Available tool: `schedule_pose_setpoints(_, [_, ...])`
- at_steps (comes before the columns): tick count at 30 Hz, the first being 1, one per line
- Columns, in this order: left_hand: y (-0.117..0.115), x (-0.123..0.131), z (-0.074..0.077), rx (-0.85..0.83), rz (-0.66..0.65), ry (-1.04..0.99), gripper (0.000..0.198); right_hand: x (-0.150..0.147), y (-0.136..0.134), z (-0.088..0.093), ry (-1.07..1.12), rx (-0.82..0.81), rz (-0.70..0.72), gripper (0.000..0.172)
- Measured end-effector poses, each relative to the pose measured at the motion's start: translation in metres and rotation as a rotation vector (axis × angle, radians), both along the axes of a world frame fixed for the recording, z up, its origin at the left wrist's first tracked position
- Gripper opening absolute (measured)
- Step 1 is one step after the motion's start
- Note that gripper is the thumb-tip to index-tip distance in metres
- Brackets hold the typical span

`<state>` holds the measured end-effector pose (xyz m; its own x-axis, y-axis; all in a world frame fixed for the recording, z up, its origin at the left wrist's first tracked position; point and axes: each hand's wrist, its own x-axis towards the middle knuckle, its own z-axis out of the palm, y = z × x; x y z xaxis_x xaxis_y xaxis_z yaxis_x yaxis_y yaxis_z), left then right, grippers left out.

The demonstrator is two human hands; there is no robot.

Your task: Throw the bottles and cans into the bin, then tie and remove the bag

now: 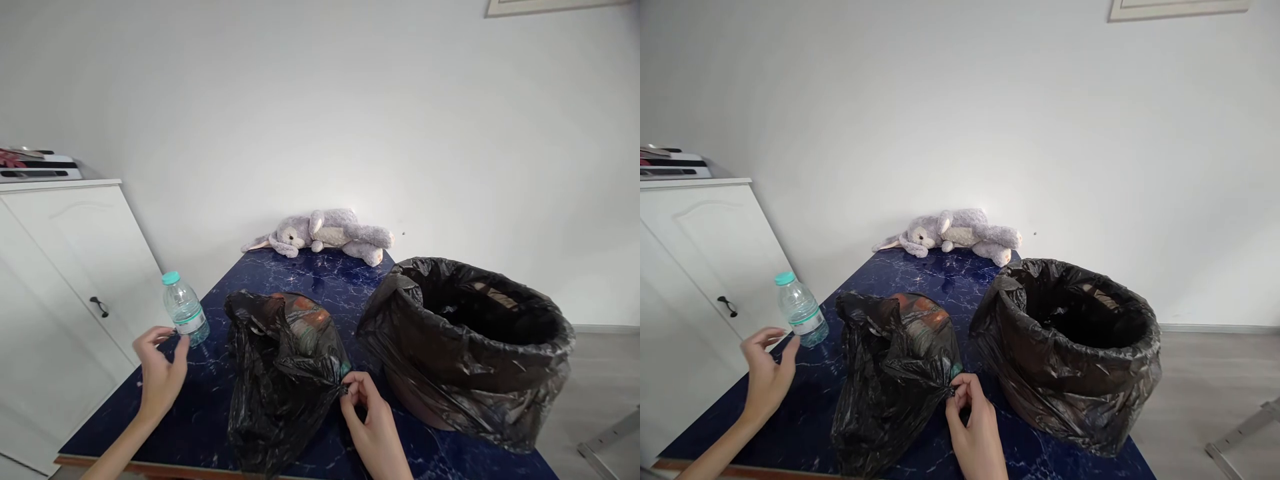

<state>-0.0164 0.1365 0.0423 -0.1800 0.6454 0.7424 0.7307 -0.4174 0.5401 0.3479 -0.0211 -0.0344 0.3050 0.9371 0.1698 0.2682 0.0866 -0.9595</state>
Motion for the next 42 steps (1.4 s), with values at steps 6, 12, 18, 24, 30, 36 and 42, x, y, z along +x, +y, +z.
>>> schedule_pose_setpoints(6, [-0.068, 0.070, 0.032, -0.409, -0.762, 0.475, 0.031, 0.001, 0.002, -0.007, -0.002, 0.048, 0.009, 0.028])
schedule_pose_setpoints(12, [-0.066, 0.124, 0.027, -0.277, -0.758, 0.887, 0.054, 0.001, 0.002, -0.006, -0.011, 0.043, 0.027, 0.027])
schedule_pose_setpoints(18, [-0.038, 0.154, 0.016, -0.146, -0.834, 0.998, 0.071, 0.001, 0.000, 0.004, 0.004, -0.022, 0.014, 0.028])
schedule_pose_setpoints(24, [-0.017, 0.175, 0.011, -0.092, -0.820, 1.129, 0.059, 0.002, 0.000, 0.004, 0.066, -0.017, 0.017, 0.018])
schedule_pose_setpoints(30, [-0.007, 0.187, 0.009, -0.077, -0.722, 1.115, 0.048, 0.005, 0.000, -0.005, 0.185, 0.006, 0.025, 0.018])
schedule_pose_setpoints(36, [-0.010, 0.181, 0.015, -0.131, -0.708, 1.034, 0.041, 0.007, 0.000, -0.002, 0.241, 0.023, -0.026, 0.030])
schedule_pose_setpoints(42, [-0.021, 0.155, 0.040, -0.201, -0.808, 0.835, 0.039, 0.007, 0.001, -0.007, 0.271, 0.044, -0.046, 0.031])
